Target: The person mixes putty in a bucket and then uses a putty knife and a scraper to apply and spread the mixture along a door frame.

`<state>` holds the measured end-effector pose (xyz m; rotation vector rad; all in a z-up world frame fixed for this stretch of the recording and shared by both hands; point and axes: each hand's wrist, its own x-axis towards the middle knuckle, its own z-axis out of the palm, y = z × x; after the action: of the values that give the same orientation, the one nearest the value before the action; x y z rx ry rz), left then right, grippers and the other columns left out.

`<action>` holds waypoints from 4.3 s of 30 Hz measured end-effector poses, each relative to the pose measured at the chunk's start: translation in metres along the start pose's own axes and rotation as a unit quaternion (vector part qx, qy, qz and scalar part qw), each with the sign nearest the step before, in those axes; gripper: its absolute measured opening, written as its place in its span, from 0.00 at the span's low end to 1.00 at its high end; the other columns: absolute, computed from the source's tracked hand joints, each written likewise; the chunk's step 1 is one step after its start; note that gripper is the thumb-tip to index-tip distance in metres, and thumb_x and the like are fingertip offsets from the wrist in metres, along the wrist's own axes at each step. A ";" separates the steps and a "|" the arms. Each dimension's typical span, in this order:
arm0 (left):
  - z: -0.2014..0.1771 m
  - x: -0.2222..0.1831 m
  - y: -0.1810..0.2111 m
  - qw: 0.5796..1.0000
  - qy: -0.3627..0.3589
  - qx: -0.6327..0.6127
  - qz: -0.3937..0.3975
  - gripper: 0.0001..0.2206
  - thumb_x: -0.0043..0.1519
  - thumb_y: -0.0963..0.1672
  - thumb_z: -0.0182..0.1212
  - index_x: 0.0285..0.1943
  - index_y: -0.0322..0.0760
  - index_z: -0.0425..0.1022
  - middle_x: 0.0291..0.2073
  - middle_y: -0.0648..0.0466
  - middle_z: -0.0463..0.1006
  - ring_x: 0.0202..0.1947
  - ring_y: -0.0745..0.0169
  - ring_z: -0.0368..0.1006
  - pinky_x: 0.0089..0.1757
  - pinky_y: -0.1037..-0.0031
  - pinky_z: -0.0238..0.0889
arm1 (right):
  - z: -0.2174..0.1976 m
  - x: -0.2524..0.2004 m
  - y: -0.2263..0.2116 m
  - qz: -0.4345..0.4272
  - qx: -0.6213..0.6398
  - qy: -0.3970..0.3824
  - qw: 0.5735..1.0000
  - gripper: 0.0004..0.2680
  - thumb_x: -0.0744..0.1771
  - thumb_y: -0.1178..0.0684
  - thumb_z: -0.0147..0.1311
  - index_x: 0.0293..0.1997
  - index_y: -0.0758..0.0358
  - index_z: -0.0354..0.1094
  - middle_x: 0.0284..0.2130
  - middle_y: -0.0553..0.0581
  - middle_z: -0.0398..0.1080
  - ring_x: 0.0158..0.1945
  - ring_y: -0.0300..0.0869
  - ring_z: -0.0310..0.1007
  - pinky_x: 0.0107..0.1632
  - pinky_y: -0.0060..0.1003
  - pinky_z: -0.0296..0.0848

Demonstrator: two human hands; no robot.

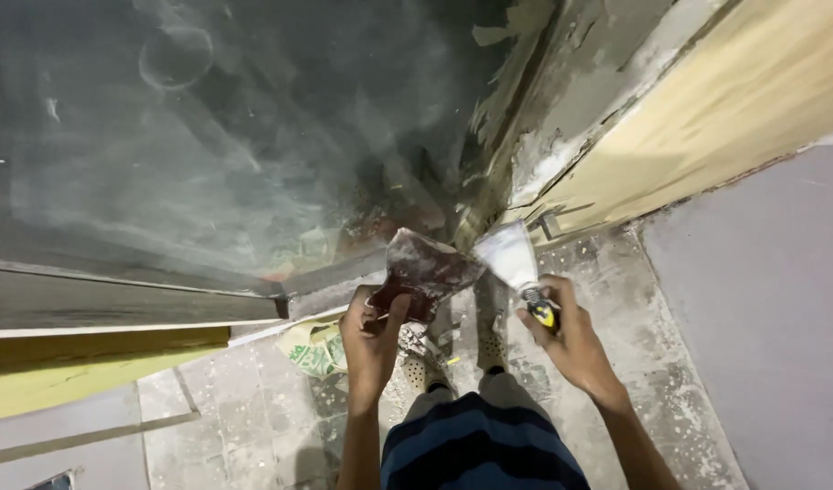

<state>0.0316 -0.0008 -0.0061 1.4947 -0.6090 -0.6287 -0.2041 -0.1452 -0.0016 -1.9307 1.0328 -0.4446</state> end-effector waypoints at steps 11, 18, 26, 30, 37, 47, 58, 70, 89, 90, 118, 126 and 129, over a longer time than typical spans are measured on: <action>0.039 -0.008 -0.012 0.984 0.057 0.118 0.124 0.09 0.64 0.42 0.65 0.48 0.27 0.81 0.36 0.46 0.86 0.34 0.61 0.85 0.37 0.73 0.79 | 0.078 -0.023 -0.038 0.109 0.359 0.037 0.926 0.17 0.71 0.48 0.41 0.67 0.56 0.43 0.26 0.57 0.64 0.21 0.36 0.63 0.20 0.30 0.63; 0.046 -0.011 -0.009 0.979 0.053 0.152 0.125 0.07 0.65 0.41 0.65 0.47 0.30 0.80 0.34 0.48 0.85 0.34 0.62 0.84 0.36 0.72 0.76 | 0.086 -0.026 -0.051 0.108 0.397 0.030 0.911 0.16 0.72 0.49 0.42 0.67 0.58 0.45 0.31 0.52 0.62 0.24 0.35 0.63 0.22 0.29 0.62; 0.058 -0.013 -0.004 0.954 0.061 0.244 0.164 0.05 0.64 0.40 0.65 0.44 0.30 0.79 0.36 0.46 0.84 0.34 0.56 0.83 0.33 0.69 0.74 | 0.075 -0.025 -0.058 0.065 0.518 -0.025 0.853 0.13 0.72 0.53 0.40 0.65 0.59 0.47 0.36 0.55 0.65 0.24 0.35 0.61 0.22 0.28 0.58; 0.065 -0.017 -0.003 0.944 0.091 0.252 0.193 0.06 0.64 0.40 0.65 0.46 0.33 0.80 0.40 0.45 0.85 0.36 0.56 0.84 0.36 0.69 0.78 | 0.050 -0.027 -0.066 0.049 0.491 -0.014 0.869 0.14 0.72 0.53 0.36 0.66 0.56 0.47 0.35 0.58 0.66 0.24 0.37 0.63 0.21 0.29 0.59; 0.056 -0.014 -0.002 0.985 0.107 0.138 0.010 0.09 0.63 0.45 0.64 0.46 0.34 0.80 0.34 0.51 0.87 0.27 0.64 0.83 0.28 0.75 0.73 | 0.030 0.005 -0.032 -0.021 0.312 0.109 0.944 0.15 0.71 0.55 0.41 0.67 0.66 0.52 0.35 0.54 0.62 0.30 0.37 0.57 0.29 0.32 0.61; 0.056 -0.009 0.012 0.982 0.166 0.088 0.021 0.13 0.65 0.49 0.63 0.45 0.34 0.78 0.28 0.56 0.79 0.26 0.72 0.70 0.29 0.78 0.61 | 0.048 0.077 0.005 -0.160 0.156 0.288 0.931 0.17 0.73 0.51 0.44 0.70 0.67 0.50 0.41 0.56 0.63 0.33 0.36 0.62 0.32 0.31 0.66; 0.046 -0.005 0.008 0.983 0.164 0.082 0.029 0.13 0.64 0.49 0.63 0.46 0.34 0.77 0.31 0.55 0.82 0.28 0.70 0.77 0.32 0.79 0.70 | 0.050 0.101 -0.003 -0.230 0.078 0.340 0.908 0.17 0.76 0.50 0.42 0.71 0.69 0.48 0.53 0.64 0.63 0.43 0.40 0.70 0.43 0.35 0.77; 0.038 0.002 0.000 0.988 0.130 0.077 0.030 0.13 0.65 0.49 0.64 0.42 0.33 0.76 0.31 0.53 0.82 0.31 0.69 0.77 0.35 0.78 0.70 | 0.089 0.118 0.028 -0.244 0.045 0.324 0.913 0.17 0.75 0.54 0.41 0.70 0.77 0.45 0.46 0.64 0.62 0.42 0.46 0.68 0.47 0.43 0.73; 0.025 0.013 -0.001 0.991 0.125 0.056 -0.005 0.12 0.63 0.45 0.65 0.48 0.30 0.75 0.34 0.50 0.83 0.32 0.66 0.78 0.36 0.75 0.69 | 0.073 0.102 0.021 -0.169 0.118 0.319 0.925 0.15 0.72 0.65 0.42 0.68 0.73 0.47 0.40 0.62 0.62 0.32 0.37 0.68 0.31 0.33 0.76; 0.026 0.014 0.000 0.989 0.128 0.073 -0.003 0.12 0.63 0.45 0.65 0.48 0.30 0.76 0.34 0.50 0.84 0.32 0.66 0.78 0.35 0.75 0.69 | 0.073 0.102 0.025 -0.209 0.099 0.333 0.914 0.15 0.72 0.66 0.42 0.68 0.75 0.46 0.48 0.66 0.61 0.39 0.37 0.72 0.38 0.34 0.83; 0.074 -0.006 0.012 0.981 0.181 0.062 0.015 0.11 0.65 0.46 0.65 0.45 0.32 0.78 0.28 0.57 0.78 0.25 0.76 0.68 0.28 0.82 0.59 | 0.050 0.085 0.038 -0.183 0.094 0.230 0.951 0.20 0.75 0.45 0.39 0.72 0.73 0.49 0.37 0.53 0.65 0.29 0.33 0.65 0.32 0.32 0.69; 0.083 -0.009 0.016 0.982 0.182 0.018 0.047 0.09 0.65 0.45 0.64 0.45 0.32 0.76 0.30 0.59 0.80 0.27 0.78 0.72 0.30 0.85 0.65 | 0.047 0.089 0.042 -0.197 0.069 0.234 0.950 0.19 0.74 0.46 0.39 0.70 0.70 0.49 0.39 0.58 0.63 0.29 0.36 0.63 0.28 0.30 0.69; 0.082 -0.011 0.014 0.979 0.190 0.043 0.062 0.10 0.66 0.45 0.64 0.45 0.31 0.76 0.30 0.58 0.78 0.27 0.78 0.68 0.29 0.84 0.61 | 0.048 0.088 0.048 -0.230 0.141 0.214 0.939 0.18 0.75 0.48 0.40 0.72 0.69 0.47 0.32 0.53 0.65 0.27 0.35 0.64 0.28 0.30 0.66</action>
<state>-0.0347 -0.0510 0.0077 1.5912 -0.4319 -0.2117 -0.1451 -0.2036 -0.0757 -1.8414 0.7108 -1.2545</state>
